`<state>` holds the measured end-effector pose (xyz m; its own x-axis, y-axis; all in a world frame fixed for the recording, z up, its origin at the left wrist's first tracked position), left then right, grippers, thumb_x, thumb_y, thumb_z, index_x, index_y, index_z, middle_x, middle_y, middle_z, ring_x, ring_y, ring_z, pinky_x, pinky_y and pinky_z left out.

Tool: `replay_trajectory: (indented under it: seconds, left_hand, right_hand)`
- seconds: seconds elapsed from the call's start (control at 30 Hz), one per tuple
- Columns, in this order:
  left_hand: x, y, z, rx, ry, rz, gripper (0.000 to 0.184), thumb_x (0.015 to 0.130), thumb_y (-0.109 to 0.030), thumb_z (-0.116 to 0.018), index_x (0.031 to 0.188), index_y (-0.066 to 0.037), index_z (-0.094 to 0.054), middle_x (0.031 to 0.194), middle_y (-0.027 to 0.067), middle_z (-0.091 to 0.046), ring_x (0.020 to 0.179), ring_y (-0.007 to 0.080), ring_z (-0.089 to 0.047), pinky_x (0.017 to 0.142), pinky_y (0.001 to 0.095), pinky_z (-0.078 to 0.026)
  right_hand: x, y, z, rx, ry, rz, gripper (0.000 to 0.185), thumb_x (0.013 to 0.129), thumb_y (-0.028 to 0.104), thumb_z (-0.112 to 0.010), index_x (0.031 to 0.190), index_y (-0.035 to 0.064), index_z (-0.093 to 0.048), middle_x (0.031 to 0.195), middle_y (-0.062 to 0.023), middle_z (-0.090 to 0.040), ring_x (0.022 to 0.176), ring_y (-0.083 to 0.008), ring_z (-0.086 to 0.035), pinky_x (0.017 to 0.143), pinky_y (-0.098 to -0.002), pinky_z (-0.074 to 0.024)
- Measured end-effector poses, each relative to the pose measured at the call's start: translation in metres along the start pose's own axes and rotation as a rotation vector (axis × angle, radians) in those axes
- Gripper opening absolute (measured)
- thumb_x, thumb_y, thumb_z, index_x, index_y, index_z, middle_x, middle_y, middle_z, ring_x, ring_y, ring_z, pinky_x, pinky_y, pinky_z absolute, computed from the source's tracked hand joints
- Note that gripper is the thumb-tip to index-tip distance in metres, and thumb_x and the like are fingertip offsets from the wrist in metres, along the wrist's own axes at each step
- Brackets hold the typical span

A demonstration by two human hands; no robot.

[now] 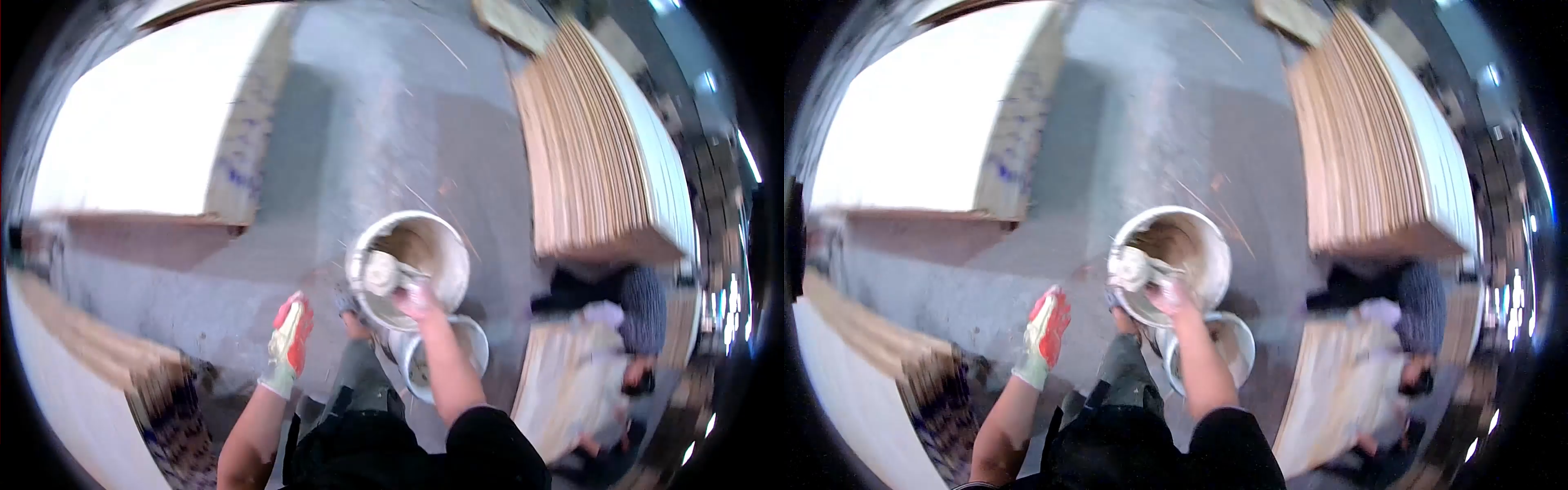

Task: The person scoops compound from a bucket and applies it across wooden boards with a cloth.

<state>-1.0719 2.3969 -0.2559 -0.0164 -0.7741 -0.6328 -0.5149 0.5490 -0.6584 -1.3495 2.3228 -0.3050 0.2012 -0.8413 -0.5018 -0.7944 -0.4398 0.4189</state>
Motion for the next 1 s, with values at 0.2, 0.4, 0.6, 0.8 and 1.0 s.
replay_trajectory:
  seconds: [0.2, 0.4, 0.6, 0.8, 1.0]
  left_hand:
    - [-0.624, -0.036, 0.307, -0.064, -0.234, -0.144, 0.035, 0.101, -0.026, -0.061, 0.131, -0.009, -0.061, 0.115, 0.0014, -0.064, 0.106, 0.0124, -0.058, 0.095, 0.0295, -0.047]
    - [-1.265, -0.132, 0.686, -0.391, -0.578, -0.45, 0.034, 0.1, -0.021, -0.062, 0.129, -0.004, -0.06, 0.118, 0.0035, -0.065, 0.11, 0.0131, -0.059, 0.099, 0.0288, -0.047]
    - [-1.65, -0.113, 0.956, -0.882, -0.955, -0.62, 0.033, 0.103, -0.022, -0.057, 0.133, -0.009, -0.059, 0.125, 0.003, -0.064, 0.112, 0.0138, -0.061, 0.099, 0.0282, -0.045]
    - [-1.818, -0.022, 1.169, -0.928, -1.187, -0.774, 0.039, 0.104, -0.029, -0.053, 0.139, -0.013, -0.056, 0.134, 0.0046, -0.063, 0.119, 0.0169, -0.061, 0.102, 0.0327, -0.043]
    - [-2.0, 0.136, 1.297, -1.135, -1.342, -0.744, 0.054, 0.102, -0.042, -0.051, 0.148, -0.016, -0.046, 0.154, 0.0076, -0.044, 0.139, 0.0262, -0.042, 0.115, 0.0422, -0.028]
  right_hand:
    - [-0.574, -0.104, -0.326, -0.315, 0.379, 0.208, 0.044, 0.096, 0.015, -0.058, 0.137, 0.0021, -0.051, 0.133, -0.0132, -0.058, 0.114, -0.0249, -0.061, 0.101, -0.0428, -0.0509]
    - [-0.991, -0.516, -0.761, -0.345, 0.57, 0.21, 0.051, 0.094, 0.013, -0.061, 0.143, 0.0047, -0.048, 0.131, -0.0132, -0.06, 0.115, -0.0293, -0.062, 0.1, -0.0489, -0.052]
    - [-1.232, -1.031, -1.083, -0.573, 0.986, -0.27, 0.044, 0.099, 0.005, -0.046, 0.143, -0.0006, -0.047, 0.137, -0.0165, -0.057, 0.125, -0.0296, -0.058, 0.106, -0.049, -0.048]
    - [-1.356, -1.346, -1.12, -0.653, 1.216, -0.446, 0.047, 0.097, 0.007, -0.053, 0.142, -0.0032, -0.046, 0.138, -0.0164, -0.057, 0.126, -0.029, -0.057, 0.11, -0.0479, -0.0451]
    - [-1.49, -1.588, -1.154, -0.674, 1.168, -0.527, 0.043, 0.095, 0.006, -0.057, 0.136, -0.0073, -0.05, 0.13, -0.018, -0.062, 0.118, -0.027, -0.062, 0.102, -0.0435, -0.0517]
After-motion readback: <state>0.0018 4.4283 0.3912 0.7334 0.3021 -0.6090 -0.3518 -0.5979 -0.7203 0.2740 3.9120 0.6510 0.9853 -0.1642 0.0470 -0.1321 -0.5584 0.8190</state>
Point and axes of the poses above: each hand's wrist, its own x-axis towards the middle knuckle, its own z-axis out of the back of the hand, y = z × x, the point moved 10 cm from there along x, towards the middle knuckle
